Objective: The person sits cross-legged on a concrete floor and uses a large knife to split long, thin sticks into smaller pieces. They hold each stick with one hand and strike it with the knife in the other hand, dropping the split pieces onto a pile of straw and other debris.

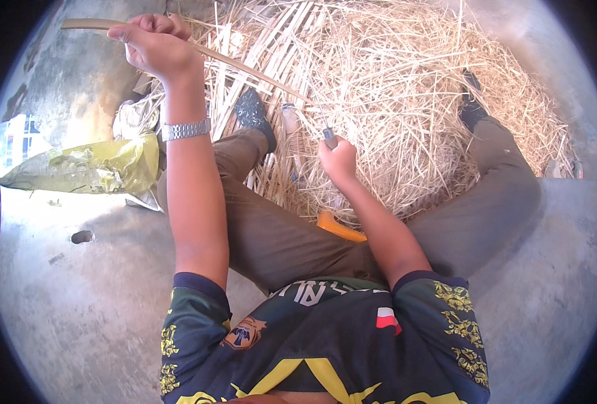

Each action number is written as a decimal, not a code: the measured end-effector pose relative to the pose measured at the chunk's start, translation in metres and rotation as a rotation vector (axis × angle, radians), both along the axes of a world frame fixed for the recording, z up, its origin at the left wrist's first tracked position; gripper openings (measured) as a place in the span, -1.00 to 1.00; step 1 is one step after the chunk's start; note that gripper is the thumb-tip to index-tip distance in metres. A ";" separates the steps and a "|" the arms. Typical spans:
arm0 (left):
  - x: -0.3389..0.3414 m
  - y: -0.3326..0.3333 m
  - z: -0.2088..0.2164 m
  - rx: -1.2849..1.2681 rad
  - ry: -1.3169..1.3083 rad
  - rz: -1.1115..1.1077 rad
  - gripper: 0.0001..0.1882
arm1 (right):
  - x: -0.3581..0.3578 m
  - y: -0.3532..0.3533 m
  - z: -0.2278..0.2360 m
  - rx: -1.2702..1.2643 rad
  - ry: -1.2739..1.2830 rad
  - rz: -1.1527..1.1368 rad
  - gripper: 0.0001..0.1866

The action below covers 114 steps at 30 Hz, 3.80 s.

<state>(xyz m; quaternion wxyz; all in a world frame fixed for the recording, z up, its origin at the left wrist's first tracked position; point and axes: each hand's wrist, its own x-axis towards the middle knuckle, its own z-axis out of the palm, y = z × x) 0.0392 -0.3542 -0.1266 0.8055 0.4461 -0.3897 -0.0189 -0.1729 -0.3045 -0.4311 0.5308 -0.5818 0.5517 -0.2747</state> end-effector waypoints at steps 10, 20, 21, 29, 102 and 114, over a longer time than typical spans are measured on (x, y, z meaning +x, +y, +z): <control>0.011 0.001 -0.003 -0.068 -0.003 0.161 -0.33 | -0.023 -0.001 -0.024 0.253 0.308 0.126 -0.70; 0.035 -0.001 -0.012 -0.012 -0.012 0.350 -0.40 | -0.026 0.006 -0.042 0.380 0.331 0.156 -0.71; 0.043 -0.001 -0.015 -0.002 -0.050 0.384 -0.41 | -0.033 0.003 -0.043 0.278 0.436 0.227 -0.68; 0.039 -0.003 -0.013 -0.046 -0.069 0.375 -0.42 | -0.010 -0.009 0.021 -0.019 0.044 0.027 -0.68; 0.028 -0.022 -0.008 -0.178 0.158 0.025 -0.45 | -0.020 -0.018 0.027 0.566 0.013 0.084 -0.80; 0.019 -0.029 -0.013 -0.226 0.058 0.053 -0.47 | -0.054 -0.002 -0.060 0.178 0.620 0.250 -0.76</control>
